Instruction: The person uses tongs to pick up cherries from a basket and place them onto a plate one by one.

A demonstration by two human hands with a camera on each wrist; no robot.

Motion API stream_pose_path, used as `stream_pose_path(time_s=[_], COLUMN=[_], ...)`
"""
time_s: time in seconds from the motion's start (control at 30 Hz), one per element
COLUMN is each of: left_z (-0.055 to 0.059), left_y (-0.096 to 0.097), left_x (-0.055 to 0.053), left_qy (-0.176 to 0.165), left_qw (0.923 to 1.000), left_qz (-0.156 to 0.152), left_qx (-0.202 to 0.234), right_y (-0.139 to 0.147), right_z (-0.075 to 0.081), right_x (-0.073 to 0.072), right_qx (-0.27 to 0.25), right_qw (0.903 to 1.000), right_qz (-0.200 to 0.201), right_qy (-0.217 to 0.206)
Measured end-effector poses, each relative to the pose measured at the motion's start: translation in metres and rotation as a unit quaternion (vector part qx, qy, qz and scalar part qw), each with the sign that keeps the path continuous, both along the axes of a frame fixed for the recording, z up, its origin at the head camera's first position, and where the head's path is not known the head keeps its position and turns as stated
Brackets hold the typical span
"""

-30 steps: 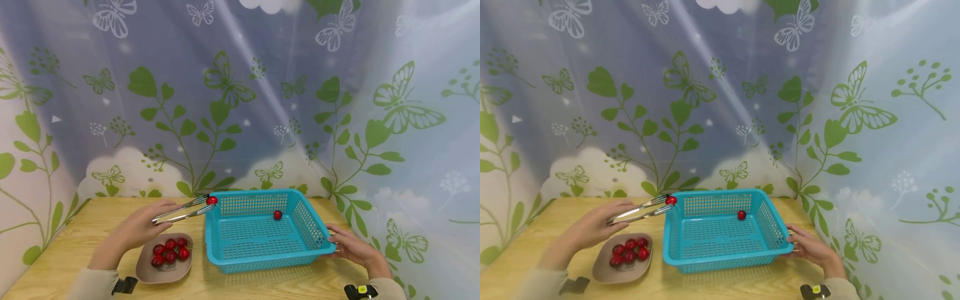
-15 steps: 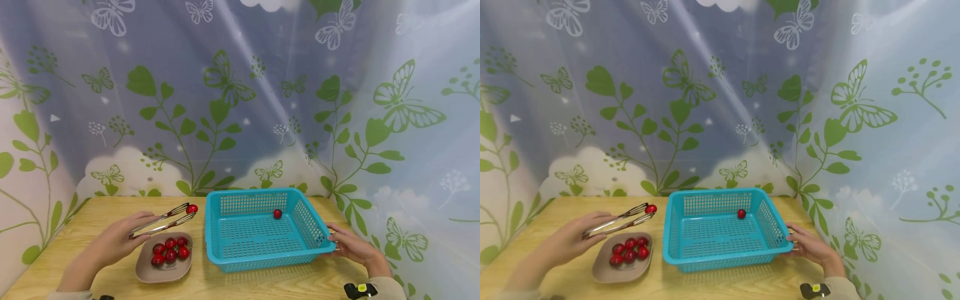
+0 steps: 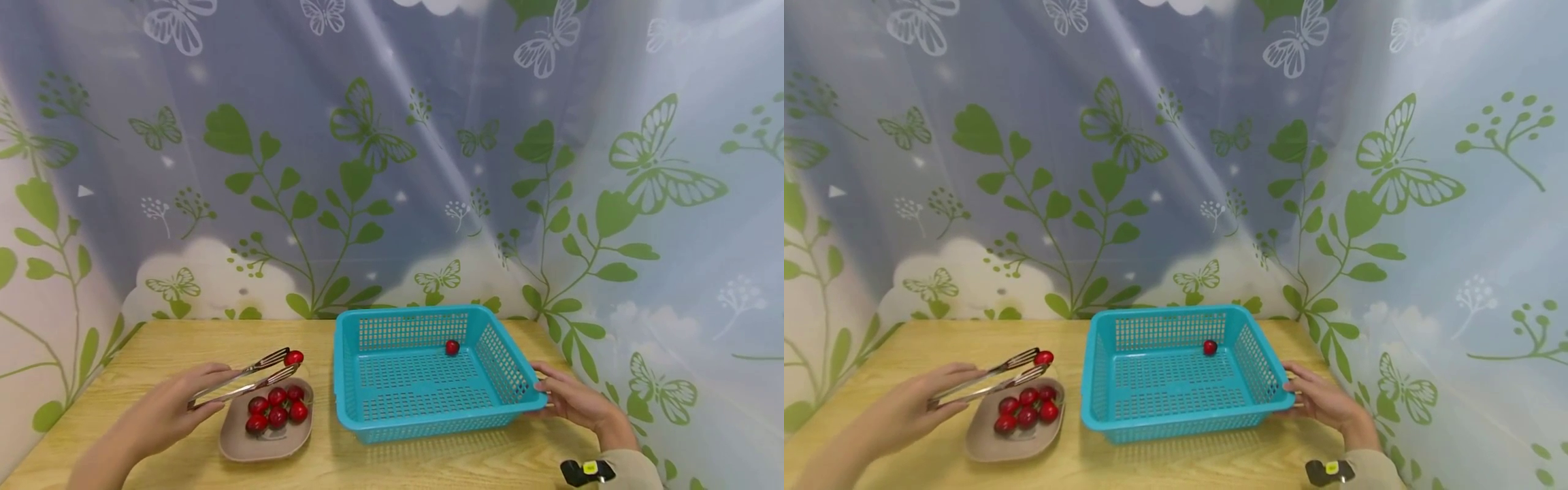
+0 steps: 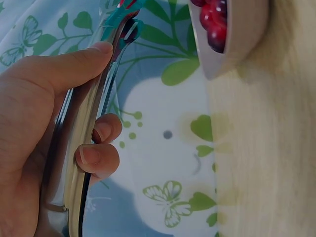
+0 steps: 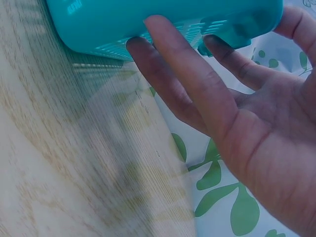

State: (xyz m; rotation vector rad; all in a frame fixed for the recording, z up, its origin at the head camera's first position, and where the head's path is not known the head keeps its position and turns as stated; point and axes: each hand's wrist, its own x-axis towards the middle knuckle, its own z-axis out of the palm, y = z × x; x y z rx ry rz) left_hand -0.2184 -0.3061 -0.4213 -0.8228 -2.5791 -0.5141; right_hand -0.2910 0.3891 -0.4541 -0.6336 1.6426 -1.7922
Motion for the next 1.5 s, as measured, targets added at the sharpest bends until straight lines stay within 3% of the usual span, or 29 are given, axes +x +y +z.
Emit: stream_pose_path(time_s=[0.43,0.6,1.0,1.27,1.5], left_z=[-0.018,-0.02,-0.023,-0.026,-0.023], left_y=[-0.016,-0.019,-0.022,-0.024,-0.023], left_x=[0.006,0.007,0.01,0.01,0.01], left_qy=[-0.018,-0.038,-0.076,-0.092,-0.156], left_qw=[0.9994,0.9987,0.9953,0.9943,0.9871], left_qz=[0.01,-0.008,0.009,-0.01,-0.024], left_qx=[-0.029,-0.032,-0.06,-0.053,-0.027], right_y=[0.0,0.0,-0.001,-0.001,-0.001], right_z=[0.002,0.001,0.001,0.001,0.002], right_x=[0.002,0.001,0.001,0.0,0.001], right_qx=[0.005,-0.001,-0.008,-0.004,-0.001], right_qw=[1.0,1.0,0.9999,1.0,1.0], right_qz=[0.0,0.002,0.008,0.005,0.005], right_qy=[0.007,0.008,0.007,0.003,0.0])
